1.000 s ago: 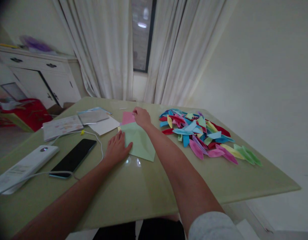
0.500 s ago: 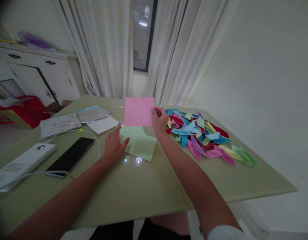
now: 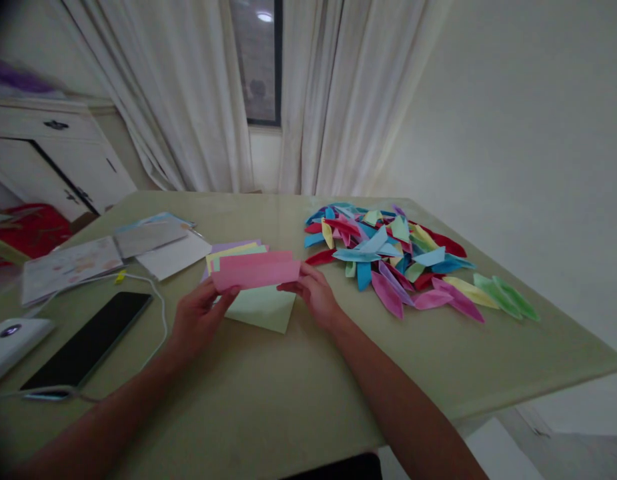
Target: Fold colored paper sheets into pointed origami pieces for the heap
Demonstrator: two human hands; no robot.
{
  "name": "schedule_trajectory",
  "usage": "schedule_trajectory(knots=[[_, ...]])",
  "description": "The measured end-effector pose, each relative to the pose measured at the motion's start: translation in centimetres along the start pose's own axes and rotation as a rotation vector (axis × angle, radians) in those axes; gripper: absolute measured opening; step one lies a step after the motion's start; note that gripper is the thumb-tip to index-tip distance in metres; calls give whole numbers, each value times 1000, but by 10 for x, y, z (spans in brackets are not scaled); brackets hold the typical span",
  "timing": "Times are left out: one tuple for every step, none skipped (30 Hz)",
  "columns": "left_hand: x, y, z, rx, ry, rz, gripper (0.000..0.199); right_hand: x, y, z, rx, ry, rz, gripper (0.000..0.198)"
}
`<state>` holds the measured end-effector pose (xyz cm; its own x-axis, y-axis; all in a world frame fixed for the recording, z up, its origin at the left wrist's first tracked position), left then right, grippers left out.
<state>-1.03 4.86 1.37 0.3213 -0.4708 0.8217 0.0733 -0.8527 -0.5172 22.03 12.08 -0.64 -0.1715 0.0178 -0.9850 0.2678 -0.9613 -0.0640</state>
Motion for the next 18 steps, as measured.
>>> schedule_trajectory(knots=[[1,0,-1,27,39,-42,18,-2,1,2,-33,-26,-1,25],[1,0,-1,61,74,-92,19,-3,3,4,-70,-30,-7,29],[0,0,-1,82,102,-145,20,-4,4,7,-109,-27,-20,34],[-1,1,-1,103,134,-197,23,-5,6,8,-138,-28,-28,37],[-2,2,0,116,166,-248,26,-6,8,9,-158,-29,-31,39],[-3,3,1,124,199,-291,29,-6,9,10,-163,-32,-30,39],[-5,4,2,129,234,-325,32,-6,10,9,-156,-33,-24,37],[-6,5,3,132,266,-349,34,-6,11,9,-145,-27,-22,36],[-8,6,4,130,292,-362,36,-7,11,9,-137,-13,-28,38],[-9,6,6,126,313,-367,37,-9,12,9,-126,13,-46,41],[-10,7,7,119,326,-365,36,-10,12,10,-110,53,-73,42],[-10,8,8,109,332,-360,35,-12,12,10,-83,103,-101,41],[-11,8,9,96,338,-355,34,-13,13,9,-47,161,-123,36],[-11,9,10,87,351,-349,34,-14,13,8,-4,221,-136,31],[-12,9,12,82,372,-344,36,-14,13,7,40,278,-140,26],[-12,10,13,76,400,-345,40,-14,14,6,78,327,-141,24],[-12,10,14,69,433,-352,49,-14,14,5,107,366,-144,23],[-11,11,15,62,468,-365,59,-13,15,4,128,400,-153,24]])
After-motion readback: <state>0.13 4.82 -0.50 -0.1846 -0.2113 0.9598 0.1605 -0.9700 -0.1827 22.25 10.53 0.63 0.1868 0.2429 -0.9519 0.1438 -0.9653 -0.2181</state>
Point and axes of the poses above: each hand's wrist, its own y-axis away from the middle knuckle, its own z-axis out of the palm, x = y × z, the point moved 4 cm from there along -y, towards the middle knuckle, and after that the axes turned 8 degrees about y, right-handed, at the moved point
